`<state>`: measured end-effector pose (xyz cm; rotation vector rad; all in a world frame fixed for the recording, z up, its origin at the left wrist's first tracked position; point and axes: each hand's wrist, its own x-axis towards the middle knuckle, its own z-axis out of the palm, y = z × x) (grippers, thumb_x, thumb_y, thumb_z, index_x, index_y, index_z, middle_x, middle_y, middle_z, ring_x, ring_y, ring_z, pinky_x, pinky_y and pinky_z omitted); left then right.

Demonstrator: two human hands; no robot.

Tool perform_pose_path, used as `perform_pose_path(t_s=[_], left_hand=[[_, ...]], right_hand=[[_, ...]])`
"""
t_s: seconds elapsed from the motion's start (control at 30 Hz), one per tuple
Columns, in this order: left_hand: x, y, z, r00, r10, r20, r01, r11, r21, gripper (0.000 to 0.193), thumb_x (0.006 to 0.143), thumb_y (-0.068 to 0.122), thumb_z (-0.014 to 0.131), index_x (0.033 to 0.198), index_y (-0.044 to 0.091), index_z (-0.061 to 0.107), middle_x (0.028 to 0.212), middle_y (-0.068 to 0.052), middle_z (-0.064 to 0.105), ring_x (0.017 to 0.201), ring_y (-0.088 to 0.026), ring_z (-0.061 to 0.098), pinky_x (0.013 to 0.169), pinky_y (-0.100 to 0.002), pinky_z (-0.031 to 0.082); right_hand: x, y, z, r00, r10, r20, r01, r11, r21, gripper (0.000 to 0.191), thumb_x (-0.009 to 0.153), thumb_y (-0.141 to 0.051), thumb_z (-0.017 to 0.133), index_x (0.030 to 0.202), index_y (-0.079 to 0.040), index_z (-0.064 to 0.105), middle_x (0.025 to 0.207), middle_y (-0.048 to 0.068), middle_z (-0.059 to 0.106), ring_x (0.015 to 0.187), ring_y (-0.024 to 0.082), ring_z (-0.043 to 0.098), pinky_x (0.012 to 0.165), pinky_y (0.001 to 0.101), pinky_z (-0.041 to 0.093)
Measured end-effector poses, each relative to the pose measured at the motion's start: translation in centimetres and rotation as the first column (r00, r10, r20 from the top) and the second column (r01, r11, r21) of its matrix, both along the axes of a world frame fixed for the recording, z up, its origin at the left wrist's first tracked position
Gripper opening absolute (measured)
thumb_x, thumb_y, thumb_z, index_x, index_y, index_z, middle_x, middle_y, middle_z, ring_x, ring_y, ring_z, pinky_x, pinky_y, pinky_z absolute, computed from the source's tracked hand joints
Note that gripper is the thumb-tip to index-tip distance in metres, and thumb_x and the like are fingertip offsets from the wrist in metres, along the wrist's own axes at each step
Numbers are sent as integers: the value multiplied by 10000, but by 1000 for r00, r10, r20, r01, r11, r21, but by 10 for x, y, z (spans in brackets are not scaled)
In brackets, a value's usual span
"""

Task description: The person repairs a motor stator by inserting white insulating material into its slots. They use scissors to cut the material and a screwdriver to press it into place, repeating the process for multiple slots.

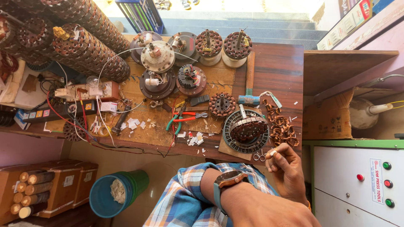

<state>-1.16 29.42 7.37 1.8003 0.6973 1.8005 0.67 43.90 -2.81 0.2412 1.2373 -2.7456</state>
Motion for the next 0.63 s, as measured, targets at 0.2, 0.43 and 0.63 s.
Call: perform_pose_path(t_s=[0.2,0.43,0.63], left_hand=[[1,2,-21,997,9,-76,-19,993,-121,566,911,539,590,1056,-6,536,996,-142,589,872,-262,564,815,-351,452],[4,2,-31,997,35,-66,-41,995,-90,595,899,538,599,1126,-11,554,1099,-141,600,983,-231,583,886,-331,474],[1,2,-25,999,14,-46,-19,993,-114,648,880,576,606,1110,-27,548,1090,-155,597,958,-249,586,867,-347,483]], right_hand=[[-1,1,1,1000,20,-1,-20,1000,-1,126,991,-102,693,1016,-9,612,942,138,669,694,102,508,671,281,451],[-1,4,2,1000,24,-14,-23,999,30,130,1005,-108,696,1001,-4,619,928,128,669,693,96,504,654,282,448],[-2,3,0,1000,13,-13,-13,1000,1,117,990,-103,700,1012,-18,622,934,130,679,685,96,511,646,279,451]])
